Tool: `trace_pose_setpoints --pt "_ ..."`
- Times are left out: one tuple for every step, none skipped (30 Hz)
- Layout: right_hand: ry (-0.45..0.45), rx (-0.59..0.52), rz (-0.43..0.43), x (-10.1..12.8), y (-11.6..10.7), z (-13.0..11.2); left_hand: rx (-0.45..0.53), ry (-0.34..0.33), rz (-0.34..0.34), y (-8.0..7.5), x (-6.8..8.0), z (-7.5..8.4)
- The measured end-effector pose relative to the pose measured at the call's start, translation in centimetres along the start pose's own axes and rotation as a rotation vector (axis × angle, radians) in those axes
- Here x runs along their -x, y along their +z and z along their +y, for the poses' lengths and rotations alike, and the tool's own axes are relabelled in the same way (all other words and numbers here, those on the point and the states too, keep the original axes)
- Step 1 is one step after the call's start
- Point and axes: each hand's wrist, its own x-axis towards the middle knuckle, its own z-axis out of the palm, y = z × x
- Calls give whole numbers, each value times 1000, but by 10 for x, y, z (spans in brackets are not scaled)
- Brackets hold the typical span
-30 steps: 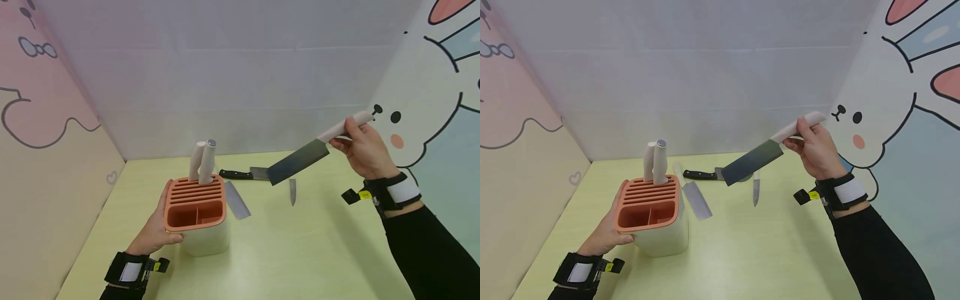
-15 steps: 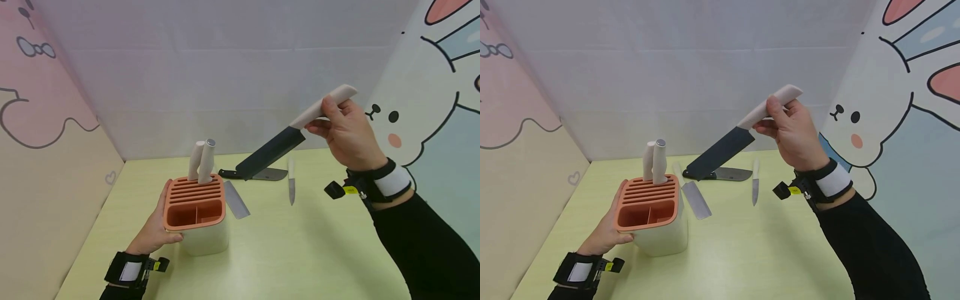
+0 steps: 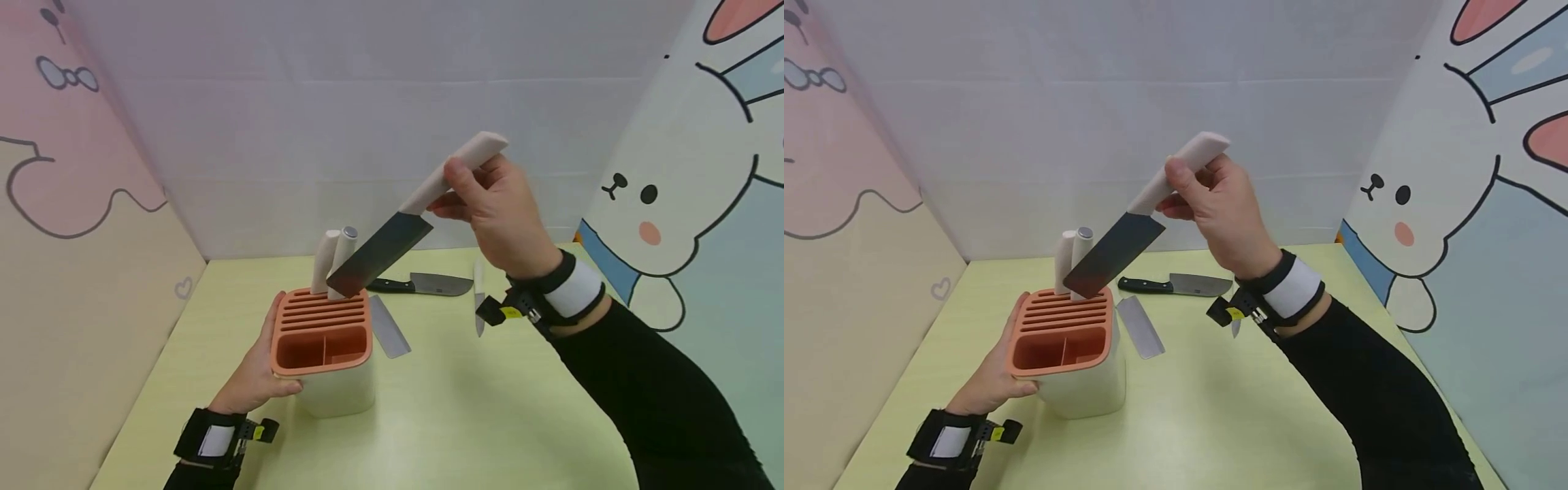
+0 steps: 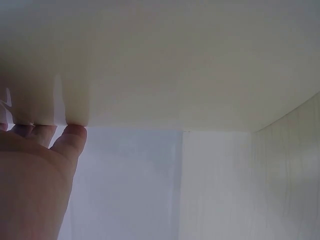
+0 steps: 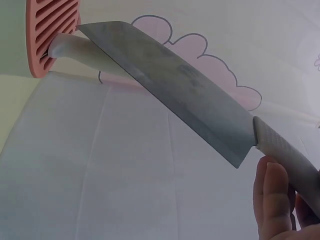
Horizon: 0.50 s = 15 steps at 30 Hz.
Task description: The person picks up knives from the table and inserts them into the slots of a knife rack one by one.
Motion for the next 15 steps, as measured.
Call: trace_pose_setpoints --pt "-14 12 -5 -1 4 1 4 1 -2 0 0 0" --pt "-29 27 -12 -1 9 1 7 0 -3 0 -1 0" --pt "-42 35 -21 -2 12 2 6 3 -6 0 -1 0" --pt "-58 54 -32 -3 16 3 1 1 -4 0 -1 0" --pt "-70 67 -43 -3 20 4 0 2 -3 1 -2 1" --pt "-78 77 -56 -3 24 4 -1 3 -3 1 -2 1" --pt "-86 84 -69 -4 28 5 -3 4 -3 1 -2 1" --pt "-90 97 -80 -4 32 6 -4 4 -2 1 -2 1" --pt "-93 103 -89 -4 36 6 -3 4 -1 1 -2 1" --pt "-101 122 -99 -4 40 6 -2 3 -1 1 -2 2" --pt "-109 135 -110 -5 44 7 2 4 -3 1 -1 2" --pt "-119 150 -122 -5 48 7 8 3 -4 0 -1 2" --pt "-127 157 -134 -5 51 7 10 1 -4 0 -1 2" --pt "-130 165 -144 -5 55 7 13 -1 -4 0 0 2" --pt "-135 172 -153 -6 58 7 14 -3 -4 0 0 2"
